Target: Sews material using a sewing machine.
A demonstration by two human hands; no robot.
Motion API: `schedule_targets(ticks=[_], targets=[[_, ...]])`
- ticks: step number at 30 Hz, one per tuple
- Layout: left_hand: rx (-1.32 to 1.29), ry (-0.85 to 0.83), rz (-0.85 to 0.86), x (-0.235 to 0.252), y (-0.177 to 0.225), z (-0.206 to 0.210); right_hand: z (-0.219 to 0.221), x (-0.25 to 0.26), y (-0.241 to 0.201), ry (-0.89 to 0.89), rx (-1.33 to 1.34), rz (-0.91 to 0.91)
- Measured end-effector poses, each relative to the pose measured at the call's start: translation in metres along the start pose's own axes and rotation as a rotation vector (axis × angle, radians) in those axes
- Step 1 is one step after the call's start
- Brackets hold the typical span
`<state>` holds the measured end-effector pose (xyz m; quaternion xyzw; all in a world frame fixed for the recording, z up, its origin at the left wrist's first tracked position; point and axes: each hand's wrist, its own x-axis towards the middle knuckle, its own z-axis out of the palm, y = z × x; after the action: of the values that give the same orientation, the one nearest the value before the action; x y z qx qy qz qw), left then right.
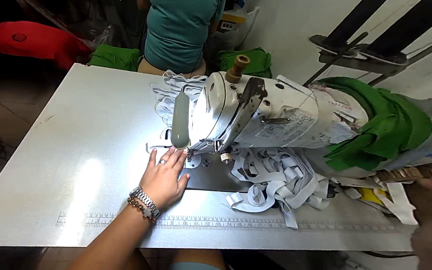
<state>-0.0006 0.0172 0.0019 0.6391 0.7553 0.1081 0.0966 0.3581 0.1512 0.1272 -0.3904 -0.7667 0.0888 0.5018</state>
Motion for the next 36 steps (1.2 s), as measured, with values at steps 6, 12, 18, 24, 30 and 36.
schedule_targets(ticks=[6, 12, 18, 24, 30, 36], targets=[[0.007, 0.069, 0.039, -0.004, 0.0, 0.002, 0.027, -0.031, -0.023, -0.354, -0.085, -0.248], [-0.136, 0.487, 0.503, -0.012, 0.009, 0.014, 0.043, -0.041, -0.026, -0.352, -0.282, -0.307], [-0.294, 0.383, 0.589, -0.018, 0.096, 0.028, 0.046, -0.031, -0.018, -0.272, -0.44, -0.113], [-0.168, 0.441, 0.52, -0.007, 0.131, 0.046, 0.084, -0.032, -0.037, -0.506, -0.259, -0.288], [-0.131, 0.407, 0.399, -0.016, 0.116, 0.047, 0.126, -0.033, -0.051, -0.837, -0.481, 0.013], [-0.148, 0.39, 0.344, -0.007, 0.12, 0.04, 0.102, -0.023, -0.051, -0.533, -0.194, -0.095]])
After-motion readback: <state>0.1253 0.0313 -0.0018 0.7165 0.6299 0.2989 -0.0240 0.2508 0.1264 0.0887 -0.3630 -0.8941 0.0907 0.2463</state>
